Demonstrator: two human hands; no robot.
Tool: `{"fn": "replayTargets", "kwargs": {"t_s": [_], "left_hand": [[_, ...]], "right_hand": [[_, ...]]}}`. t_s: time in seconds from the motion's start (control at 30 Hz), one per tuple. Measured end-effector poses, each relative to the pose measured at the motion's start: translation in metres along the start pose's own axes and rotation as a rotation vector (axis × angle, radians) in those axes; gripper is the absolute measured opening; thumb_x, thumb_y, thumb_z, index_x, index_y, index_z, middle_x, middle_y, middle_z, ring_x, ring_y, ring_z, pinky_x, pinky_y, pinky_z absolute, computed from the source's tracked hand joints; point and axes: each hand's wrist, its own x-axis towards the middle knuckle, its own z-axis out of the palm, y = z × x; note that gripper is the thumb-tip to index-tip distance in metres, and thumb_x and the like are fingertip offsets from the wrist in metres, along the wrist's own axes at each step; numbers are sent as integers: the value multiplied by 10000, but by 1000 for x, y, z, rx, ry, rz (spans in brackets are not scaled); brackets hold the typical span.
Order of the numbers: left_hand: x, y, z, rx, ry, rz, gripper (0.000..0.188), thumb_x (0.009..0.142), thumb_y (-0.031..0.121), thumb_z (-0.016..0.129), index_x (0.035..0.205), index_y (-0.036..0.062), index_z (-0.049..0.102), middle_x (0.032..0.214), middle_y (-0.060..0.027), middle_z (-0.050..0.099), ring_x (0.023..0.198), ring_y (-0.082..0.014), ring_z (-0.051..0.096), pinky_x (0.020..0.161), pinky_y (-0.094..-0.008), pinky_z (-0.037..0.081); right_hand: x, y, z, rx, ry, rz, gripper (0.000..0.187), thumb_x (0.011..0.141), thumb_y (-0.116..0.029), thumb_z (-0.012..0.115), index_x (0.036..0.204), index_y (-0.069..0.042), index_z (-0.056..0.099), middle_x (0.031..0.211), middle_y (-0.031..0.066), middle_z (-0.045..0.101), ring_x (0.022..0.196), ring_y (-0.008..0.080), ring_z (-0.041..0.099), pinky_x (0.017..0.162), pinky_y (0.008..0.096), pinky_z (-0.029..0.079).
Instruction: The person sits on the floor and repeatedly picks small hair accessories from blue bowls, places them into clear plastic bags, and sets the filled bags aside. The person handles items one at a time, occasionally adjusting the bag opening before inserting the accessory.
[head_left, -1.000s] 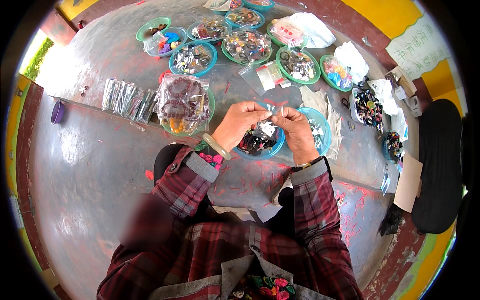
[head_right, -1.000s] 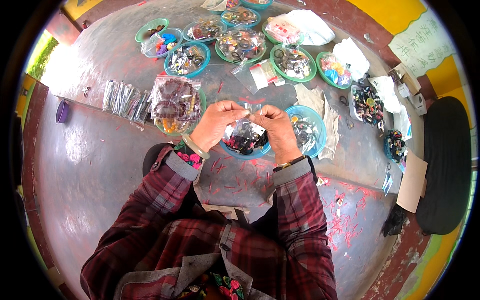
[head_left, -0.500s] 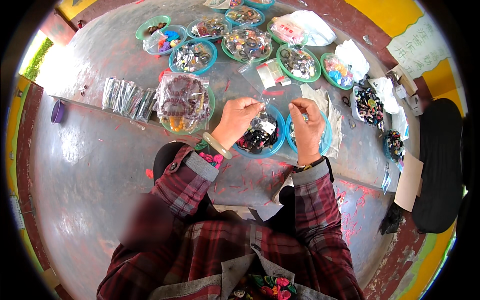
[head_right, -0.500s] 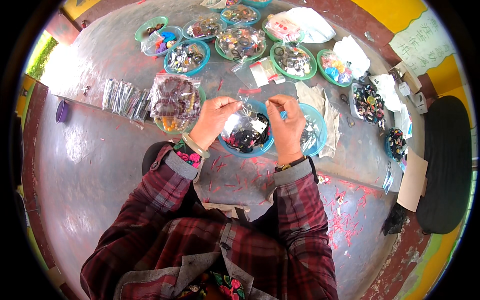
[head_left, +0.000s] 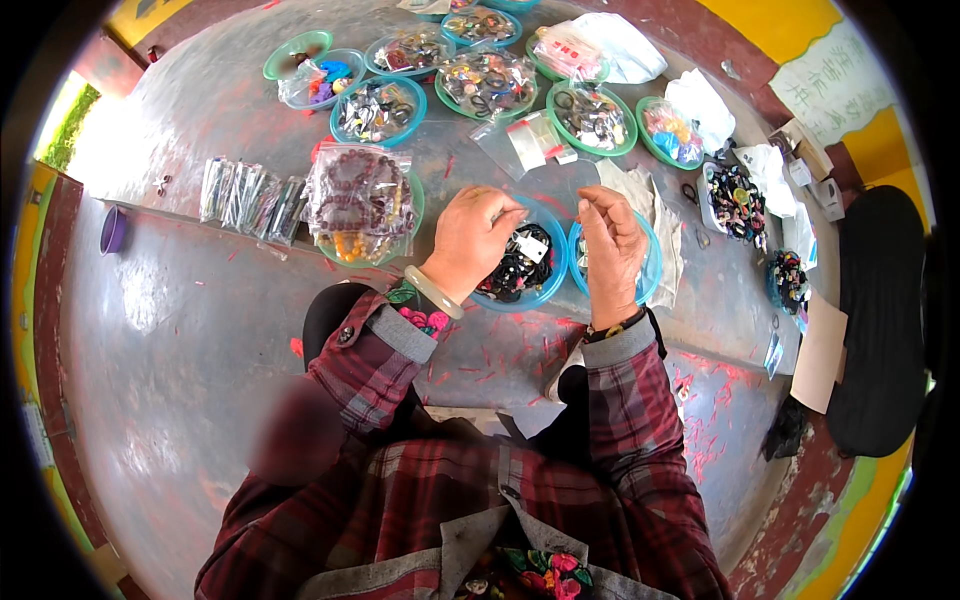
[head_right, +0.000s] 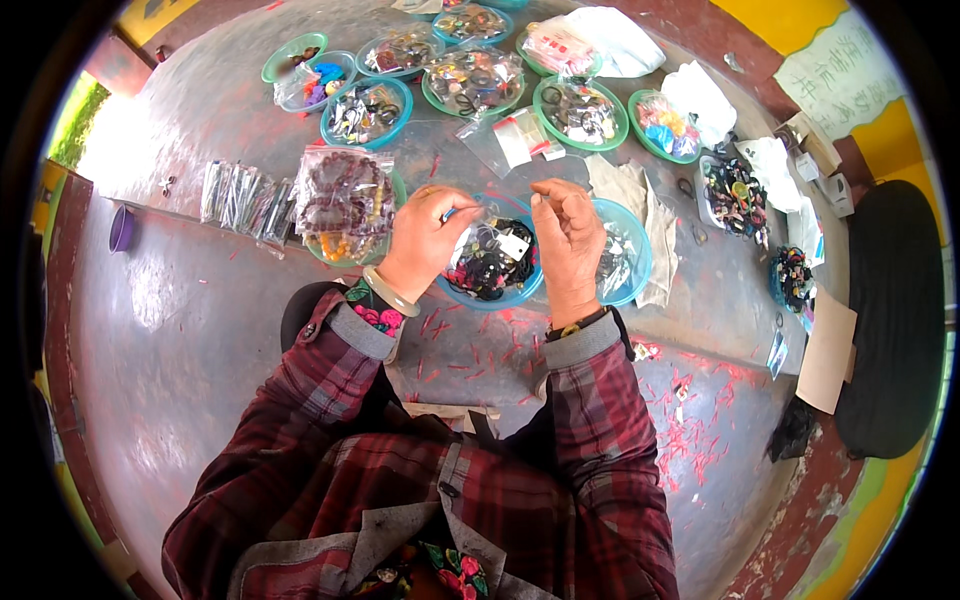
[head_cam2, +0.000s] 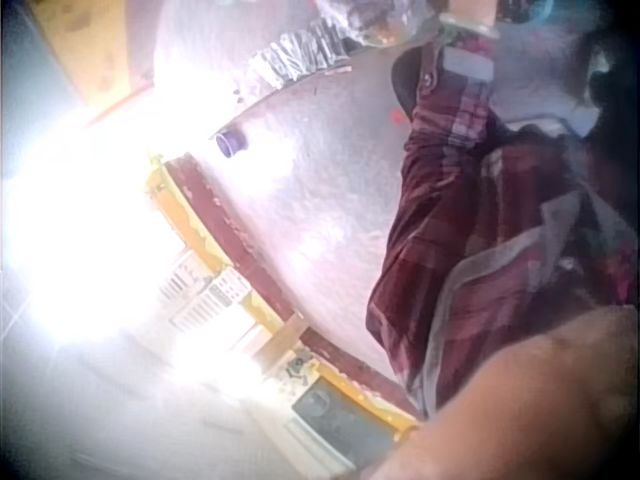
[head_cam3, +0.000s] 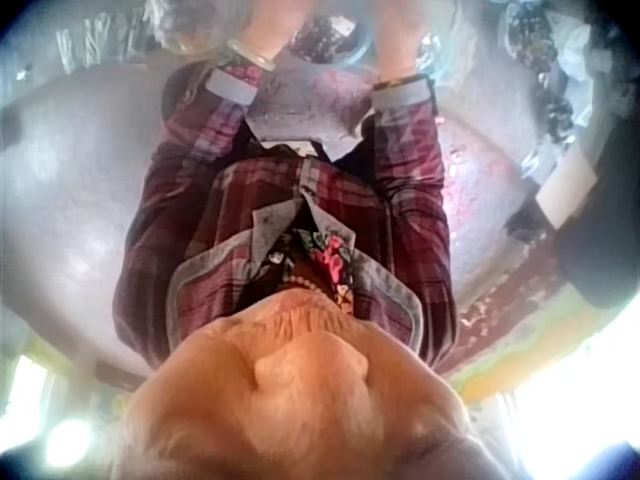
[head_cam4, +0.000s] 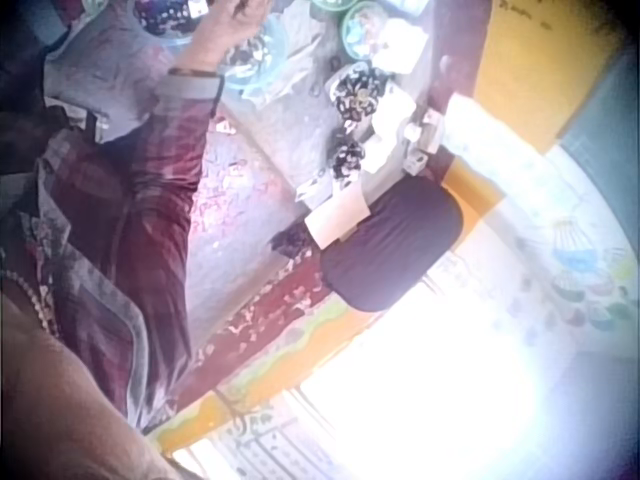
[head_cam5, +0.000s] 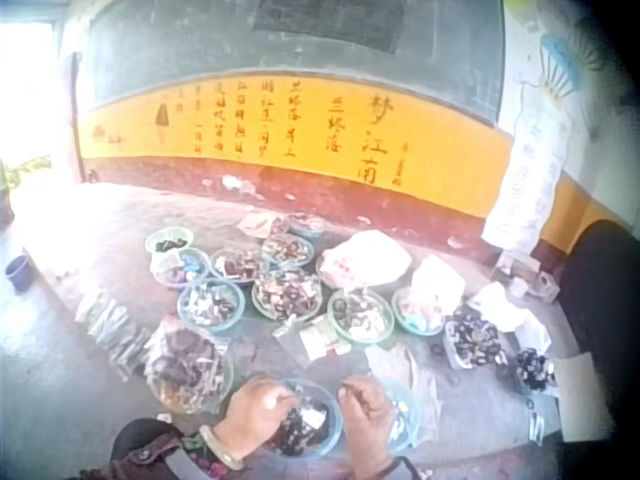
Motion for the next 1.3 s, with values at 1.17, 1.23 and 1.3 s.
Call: {"fn": "replayTargets", "kwargs": {"t_s": [1.17, 1.23, 1.3], "left_hand": [[-6, 3, 0, -922, -181, -736, 274, 877, 253, 584, 1013, 16, 603, 926, -19, 620, 826, -70, 548, 675, -228, 421], [-5, 13, 2, -961, -194, -742, 283, 873, 249, 587, 1028, 12, 602, 922, -21, 619, 803, -69, 550, 651, -219, 426], [-5, 16, 5, -980, -207, -740, 283, 874, 238, 582, 1037, 8, 603, 912, -21, 618, 778, -67, 550, 626, -211, 429]], "right_hand": [[-3, 5, 20, -492, 71, -199, 125, 675, -66, 684, 654, -74, 561, 678, 71, 540, 675, 247, 525, 615, 350, 414], [-3, 3, 19, -608, 45, -320, 146, 670, -69, 666, 640, -75, 523, 673, 78, 526, 688, 278, 513, 613, 388, 396], [-4, 2, 21, -712, 21, -412, 146, 675, -80, 647, 648, -76, 503, 676, 78, 515, 696, 289, 505, 615, 405, 383]]}}
